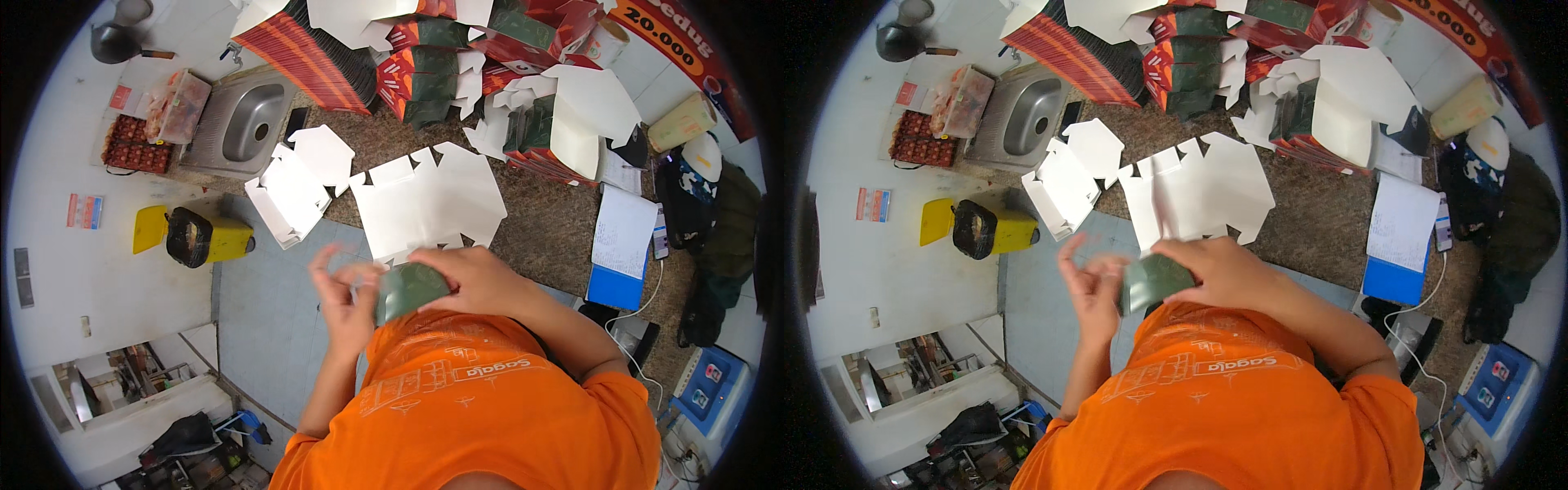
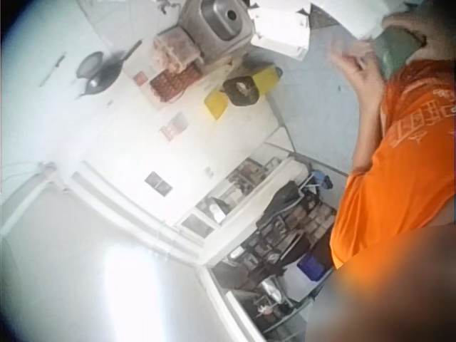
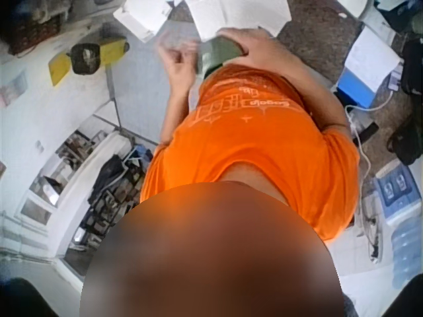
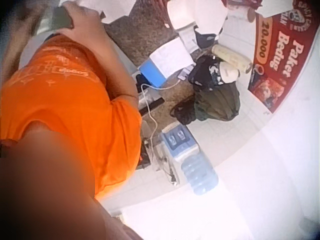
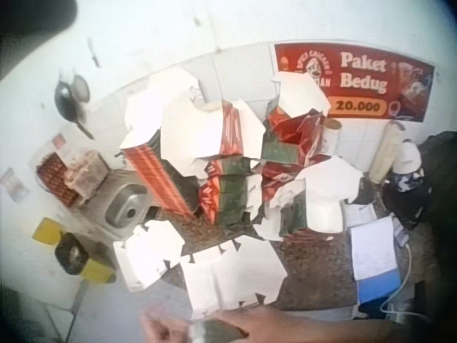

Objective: The person walks through a small shop, picks up a stack of flat-packed cardboard boxes, and assembles them by folding and inserting colored inserts. The person handles multiple boxes one at a time, folding flaps and inserting green and red pieces into the white boxes.

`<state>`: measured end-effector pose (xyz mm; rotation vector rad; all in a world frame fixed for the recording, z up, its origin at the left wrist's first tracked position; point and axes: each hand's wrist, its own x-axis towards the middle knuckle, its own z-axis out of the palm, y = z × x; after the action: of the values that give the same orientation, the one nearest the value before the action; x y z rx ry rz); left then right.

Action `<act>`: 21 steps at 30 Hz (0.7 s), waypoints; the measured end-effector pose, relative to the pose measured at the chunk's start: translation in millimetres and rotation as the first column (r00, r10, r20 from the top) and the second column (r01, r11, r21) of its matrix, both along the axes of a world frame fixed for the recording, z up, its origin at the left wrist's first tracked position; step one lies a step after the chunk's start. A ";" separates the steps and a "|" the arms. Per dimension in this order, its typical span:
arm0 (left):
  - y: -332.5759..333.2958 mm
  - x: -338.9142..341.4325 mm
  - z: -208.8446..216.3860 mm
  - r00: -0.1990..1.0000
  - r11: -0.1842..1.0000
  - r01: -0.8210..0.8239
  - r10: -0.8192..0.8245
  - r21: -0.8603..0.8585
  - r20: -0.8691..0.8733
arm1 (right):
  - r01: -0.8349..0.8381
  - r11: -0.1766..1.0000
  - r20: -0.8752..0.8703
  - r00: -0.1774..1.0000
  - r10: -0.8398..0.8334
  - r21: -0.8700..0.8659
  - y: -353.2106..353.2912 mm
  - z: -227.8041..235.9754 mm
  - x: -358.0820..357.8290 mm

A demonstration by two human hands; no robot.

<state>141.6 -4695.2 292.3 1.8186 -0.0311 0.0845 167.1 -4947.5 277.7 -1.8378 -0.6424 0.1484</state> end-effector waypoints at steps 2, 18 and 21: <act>9.5 14.3 -22.8 0.957 0.940 -0.214 0.256 -0.266 0.134 | 0.131 0.990 -0.054 0.990 -0.128 0.053 -14.8 10.1 8.3; 54.7 53.3 35.7 0.952 0.554 -0.226 -0.047 -0.802 -0.301 | 0.012 0.967 0.689 0.699 -0.191 0.256 114.3 11.4 40.3; 79.4 65.2 37.1 0.955 0.467 -0.284 0.064 -0.837 -0.289 | 0.195 0.872 0.307 0.883 -0.356 0.449 152.0 16.9 38.6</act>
<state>206.8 -4615.8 329.5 0.7504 0.3184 0.0303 205.8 -4795.5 294.6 -1.5333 -0.6058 -0.5206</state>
